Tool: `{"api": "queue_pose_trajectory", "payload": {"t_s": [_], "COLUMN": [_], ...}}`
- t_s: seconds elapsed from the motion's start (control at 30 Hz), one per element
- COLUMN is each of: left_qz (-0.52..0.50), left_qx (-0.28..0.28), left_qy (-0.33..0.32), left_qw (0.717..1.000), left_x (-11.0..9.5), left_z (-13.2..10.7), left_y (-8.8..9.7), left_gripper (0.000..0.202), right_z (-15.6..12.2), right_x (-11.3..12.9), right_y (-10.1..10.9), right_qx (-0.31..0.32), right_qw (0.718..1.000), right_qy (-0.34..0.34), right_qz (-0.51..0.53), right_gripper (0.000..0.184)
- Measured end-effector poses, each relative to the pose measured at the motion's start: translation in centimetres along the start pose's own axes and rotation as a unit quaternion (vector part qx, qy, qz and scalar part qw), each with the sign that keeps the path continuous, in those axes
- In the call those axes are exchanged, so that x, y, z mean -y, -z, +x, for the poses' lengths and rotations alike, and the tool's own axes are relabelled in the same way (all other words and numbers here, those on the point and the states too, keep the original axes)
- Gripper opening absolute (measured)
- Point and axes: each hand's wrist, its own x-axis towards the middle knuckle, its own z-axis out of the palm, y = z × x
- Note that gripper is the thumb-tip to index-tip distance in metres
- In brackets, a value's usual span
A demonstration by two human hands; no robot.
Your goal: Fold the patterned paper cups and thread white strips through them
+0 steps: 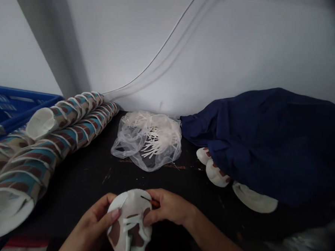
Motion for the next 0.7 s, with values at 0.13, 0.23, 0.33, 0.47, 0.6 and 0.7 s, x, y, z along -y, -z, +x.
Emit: {"api": "queue_pose_trajectory", "payload": {"t_s": [0.13,0.23,0.33,0.47,0.6,0.7], "left_qz": [-0.024,0.049,0.067,0.021,0.059,0.113], "left_qx": [-0.005,0.000,0.041,0.106,0.084,0.054], "left_qy": [-0.023,-0.057,-0.036,-0.017,-0.025,-0.007], "left_qw": [0.999,0.997,0.996,0.994,0.994,0.992], "left_x": [0.9,1.4,1.5,1.4,0.6,-0.4], "left_z": [0.3,0.5,0.5,0.4,0.3,0.1], "left_y": [0.9,1.3,1.3,1.4,1.7,1.6], "left_gripper": [0.028,0.049,0.054,0.056,0.052,0.044], "right_z": [1.2,1.6,1.9,2.2,1.7,1.5], "right_x": [-0.3,-0.4,-0.7,-1.4,-0.8,0.2], "right_y": [1.0,1.5,1.8,1.8,0.8,-0.1], "right_qx": [0.020,0.014,0.014,0.023,-0.010,-0.011], "right_qw": [0.999,1.000,0.999,0.998,0.999,1.000], "right_qy": [-0.030,-0.025,-0.024,-0.061,-0.039,-0.026], "right_qz": [0.011,0.013,0.018,0.025,0.014,0.005], "right_gripper": [0.052,0.048,0.046,0.052,0.046,0.047]}}
